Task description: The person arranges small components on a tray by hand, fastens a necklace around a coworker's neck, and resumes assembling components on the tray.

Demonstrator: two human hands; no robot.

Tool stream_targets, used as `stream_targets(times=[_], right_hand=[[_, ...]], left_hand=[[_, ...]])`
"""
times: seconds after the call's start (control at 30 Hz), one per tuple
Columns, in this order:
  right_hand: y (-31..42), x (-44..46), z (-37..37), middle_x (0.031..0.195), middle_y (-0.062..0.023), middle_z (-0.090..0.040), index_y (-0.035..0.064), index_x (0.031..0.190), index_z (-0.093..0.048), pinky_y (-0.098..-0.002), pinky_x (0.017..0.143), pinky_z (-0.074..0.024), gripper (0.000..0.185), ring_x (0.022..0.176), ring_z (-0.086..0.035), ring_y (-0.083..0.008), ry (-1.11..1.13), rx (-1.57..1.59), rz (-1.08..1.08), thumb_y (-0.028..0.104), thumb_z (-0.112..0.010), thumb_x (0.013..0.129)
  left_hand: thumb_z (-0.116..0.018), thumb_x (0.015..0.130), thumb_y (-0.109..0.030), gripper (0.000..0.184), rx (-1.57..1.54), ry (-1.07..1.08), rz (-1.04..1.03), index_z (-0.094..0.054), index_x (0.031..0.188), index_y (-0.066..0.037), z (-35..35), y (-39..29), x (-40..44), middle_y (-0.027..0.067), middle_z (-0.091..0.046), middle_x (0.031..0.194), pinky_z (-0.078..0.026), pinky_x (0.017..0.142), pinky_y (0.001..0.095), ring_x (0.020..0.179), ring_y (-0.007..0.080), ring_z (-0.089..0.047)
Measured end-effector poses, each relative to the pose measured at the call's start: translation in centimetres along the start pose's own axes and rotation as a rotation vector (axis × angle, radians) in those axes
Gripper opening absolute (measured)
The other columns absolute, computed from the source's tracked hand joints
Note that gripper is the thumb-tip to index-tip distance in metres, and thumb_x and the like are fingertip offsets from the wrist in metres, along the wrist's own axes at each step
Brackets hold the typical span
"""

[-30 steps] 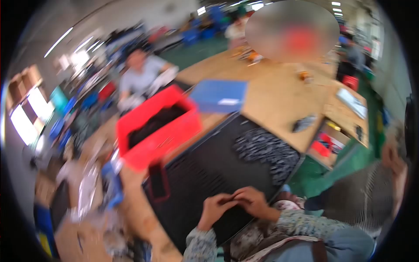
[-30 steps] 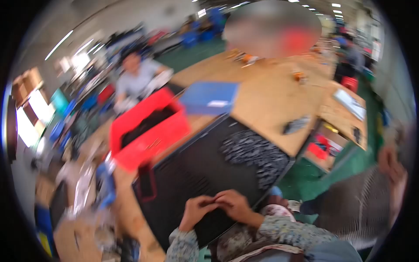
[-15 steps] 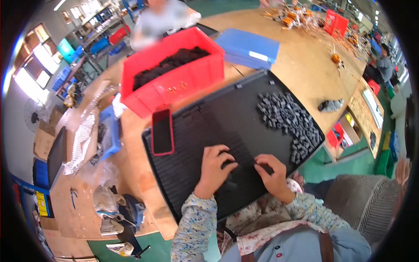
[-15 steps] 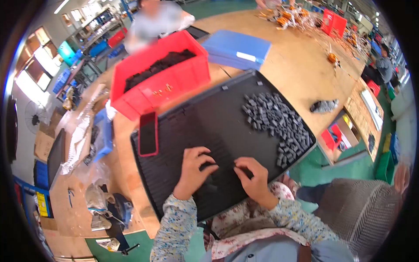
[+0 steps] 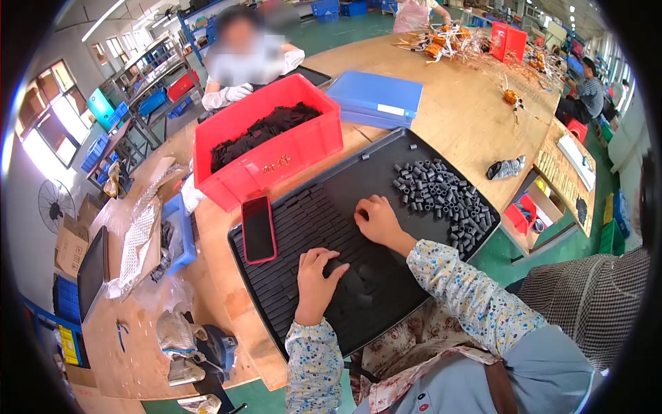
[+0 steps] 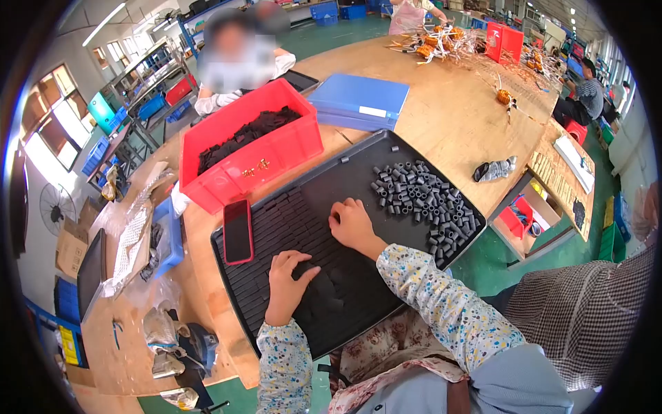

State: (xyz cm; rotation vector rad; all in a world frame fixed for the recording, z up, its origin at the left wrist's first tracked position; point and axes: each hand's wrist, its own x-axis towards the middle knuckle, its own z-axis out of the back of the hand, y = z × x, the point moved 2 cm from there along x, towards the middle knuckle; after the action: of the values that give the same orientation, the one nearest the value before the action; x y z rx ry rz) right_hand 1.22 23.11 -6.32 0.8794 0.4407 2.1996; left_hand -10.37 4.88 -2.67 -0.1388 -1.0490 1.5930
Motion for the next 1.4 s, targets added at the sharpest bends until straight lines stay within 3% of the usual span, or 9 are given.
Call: stream_targets(times=[0.17, 0.23, 0.5, 0.53, 0.77, 0.97, 1.1, 1.17, 1.4], right_hand=[[1.6, -0.7, 1.5, 0.092, -0.0106, -0.059, 0.0089, 0.089, -0.064, -0.0429, 0.08, -0.0481, 0.009, 0.089, -0.054, -0.0348, -0.162, 0.061, 0.062, 0.008, -0.064, 0.08], [0.7, -0.6, 1.1, 0.093, -0.0098, -0.058, 0.0075, 0.089, -0.062, -0.0424, 0.081, -0.0483, 0.008, 0.089, -0.055, -0.0335, 0.04, 0.047, 0.241, 0.006, -0.062, 0.081], [0.5, 2.1, 2.5, 0.098, -0.0122, -0.06, 0.0067, 0.096, -0.064, -0.0417, 0.082, -0.0488, 0.016, 0.094, -0.058, -0.0337, 0.274, -0.019, 0.189, 0.019, -0.067, 0.085], [-0.4, 3.4, 2.3, 0.099, -0.0133, -0.061, 0.0077, 0.094, -0.063, -0.0448, 0.081, -0.0495, 0.018, 0.093, -0.059, -0.0347, 0.095, 0.002, 0.184, 0.021, -0.067, 0.083], [-8.0, 11.1, -0.7, 0.126, -0.0138, -0.053, 0.0113, 0.121, -0.059, -0.0431, 0.094, -0.0476, 0.04, 0.111, -0.055, -0.0339, 0.095, -0.266, 0.105, 0.017, -0.064, 0.082], [-7.9, 10.8, 0.1, 0.105, -0.0151, -0.062, 0.009, 0.096, -0.066, -0.0439, 0.086, -0.0512, 0.028, 0.1, -0.061, -0.0335, 0.209, -0.373, 0.114, 0.014, -0.069, 0.068], [-7.0, 8.9, 2.3, 0.093, -0.0116, -0.065, 0.0072, 0.086, -0.066, -0.0422, 0.086, -0.0499, 0.024, 0.1, -0.061, -0.0313, 0.165, -0.394, 0.251, 0.018, -0.069, 0.065], [-5.5, 7.7, 4.4, 0.094, -0.0105, -0.064, 0.0072, 0.085, -0.066, -0.0421, 0.085, -0.049, 0.024, 0.099, -0.06, -0.0308, 0.166, -0.391, 0.288, 0.017, -0.069, 0.064], [-5.1, 4.2, 7.4, 0.099, -0.0066, -0.064, 0.0097, 0.084, -0.069, -0.0384, 0.088, -0.044, 0.024, 0.103, -0.057, -0.0264, 0.226, -0.502, 0.346, 0.021, -0.07, 0.063]], left_hand=[[-0.081, 0.068, -0.01, 0.027, 0.013, 0.052, -0.027, -0.071, 0.092, -0.005, -0.4, -0.5, -0.1, 0.0092, -0.061, 0.095, -0.048, 0.085, 0.0383, 0.094, 0.029, -0.056], [-0.081, 0.068, -0.01, 0.026, 0.037, 0.062, -0.018, -0.071, 0.091, -0.004, -0.5, -0.5, -0.1, 0.0087, -0.06, 0.095, -0.047, 0.085, 0.0382, 0.094, 0.0286, -0.055], [-0.077, 0.072, -0.007, 0.022, 0.011, 0.081, -0.055, -0.07, 0.092, -0.004, -0.7, 0.1, -0.2, 0.0092, -0.059, 0.095, -0.048, 0.082, 0.0383, 0.091, 0.0287, -0.055], [-0.077, 0.072, -0.005, 0.024, 0.013, 0.077, -0.052, -0.069, 0.094, -0.004, -0.6, -0.1, -0.1, 0.0095, -0.059, 0.095, -0.048, 0.081, 0.0383, 0.09, 0.0287, -0.055], [-0.075, 0.07, 0.008, 0.035, -0.342, 0.035, 0.138, -0.067, 0.103, -0.002, -0.6, -0.9, 0.2, 0.0111, -0.06, 0.096, -0.054, 0.068, 0.0316, 0.086, 0.0212, -0.063], [-0.078, 0.068, 0.002, 0.014, -0.085, 0.04, -0.05, -0.069, 0.077, -0.003, 0.2, -1.4, 0.3, 0.0064, -0.063, 0.074, -0.049, 0.062, 0.0268, 0.078, 0.0156, -0.064], [-0.073, 0.082, -0.004, 0.01, -0.134, 0.05, -0.214, -0.068, 0.087, 0.003, 0.7, -3.5, 0.3, 0.0114, -0.069, 0.082, -0.05, 0.066, 0.0315, 0.071, 0.0202, -0.063], [-0.072, 0.082, -0.005, 0.011, -0.277, 0.124, -0.04, -0.067, 0.087, 0.003, 0.6, -4.5, -0.1, 0.0154, -0.068, 0.085, -0.051, 0.069, 0.0345, 0.074, 0.0256, -0.064], [-0.069, 0.088, -0.01, 0.013, -0.324, 0.224, 0.01, -0.064, 0.092, 0.002, -2.0, -2.9, -1.2, 0.0113, -0.066, 0.08, -0.051, 0.069, 0.0342, 0.071, 0.0207, -0.06]])
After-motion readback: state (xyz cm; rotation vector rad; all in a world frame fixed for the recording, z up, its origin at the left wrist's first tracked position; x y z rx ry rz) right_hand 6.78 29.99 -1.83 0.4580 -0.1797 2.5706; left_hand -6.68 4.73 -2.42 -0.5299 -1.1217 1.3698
